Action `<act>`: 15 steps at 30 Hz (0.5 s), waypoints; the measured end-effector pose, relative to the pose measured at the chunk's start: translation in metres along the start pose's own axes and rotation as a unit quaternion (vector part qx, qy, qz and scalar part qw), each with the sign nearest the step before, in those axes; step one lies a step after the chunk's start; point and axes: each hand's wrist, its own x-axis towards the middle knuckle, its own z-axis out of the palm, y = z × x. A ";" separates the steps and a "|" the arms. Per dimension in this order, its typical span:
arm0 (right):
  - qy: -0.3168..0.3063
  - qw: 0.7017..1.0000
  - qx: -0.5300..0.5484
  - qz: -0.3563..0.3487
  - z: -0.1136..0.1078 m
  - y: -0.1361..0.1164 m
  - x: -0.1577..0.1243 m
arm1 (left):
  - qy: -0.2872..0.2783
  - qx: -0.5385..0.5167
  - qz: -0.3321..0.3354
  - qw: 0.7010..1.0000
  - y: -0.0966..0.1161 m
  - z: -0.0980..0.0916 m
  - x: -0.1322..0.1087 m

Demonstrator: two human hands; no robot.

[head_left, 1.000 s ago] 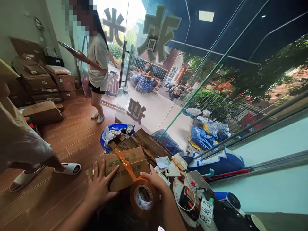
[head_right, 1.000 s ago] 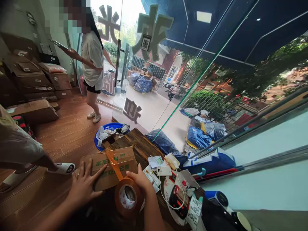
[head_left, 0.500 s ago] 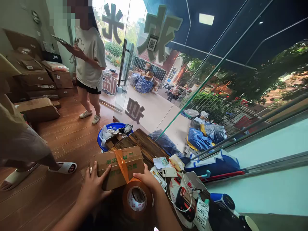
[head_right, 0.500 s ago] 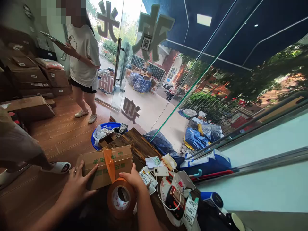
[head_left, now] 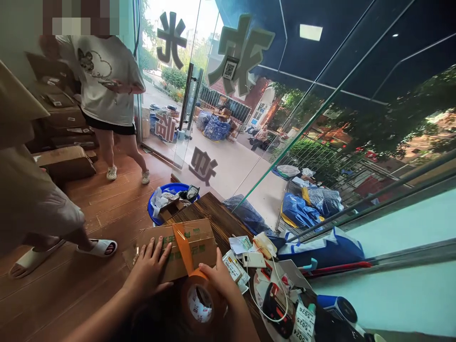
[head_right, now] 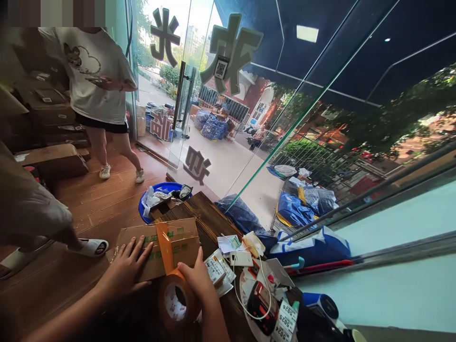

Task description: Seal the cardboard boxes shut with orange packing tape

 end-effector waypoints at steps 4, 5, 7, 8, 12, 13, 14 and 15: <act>0.013 0.998 -0.060 -0.007 0.010 -0.008 -0.025 | -0.043 0.030 -0.004 0.999 0.009 -0.012 0.001; 0.020 0.997 -0.069 -0.022 0.012 -0.011 -0.032 | -0.052 0.034 -0.007 0.998 0.011 -0.013 0.001; 0.035 0.995 -0.077 -0.057 0.015 -0.017 -0.044 | -0.064 0.038 -0.018 0.997 0.016 -0.015 0.002; 0.038 0.994 -0.077 -0.069 0.017 -0.020 -0.050 | -0.069 0.038 -0.023 0.997 0.018 -0.015 0.003; 0.025 0.994 -0.076 -0.079 0.030 -0.018 -0.063 | -0.076 0.028 -0.034 0.996 0.023 -0.009 0.005; 0.031 0.993 -0.081 -0.082 0.035 -0.014 -0.065 | -0.072 0.026 -0.034 0.996 0.023 -0.006 0.004; 0.042 0.991 -0.089 -0.088 0.040 -0.007 -0.066 | -0.068 0.024 -0.033 0.997 0.023 -0.003 0.004; 0.053 0.989 -0.098 -0.094 0.045 0.001 -0.066 | -0.063 0.022 -0.033 0.997 0.023 -0.001 0.004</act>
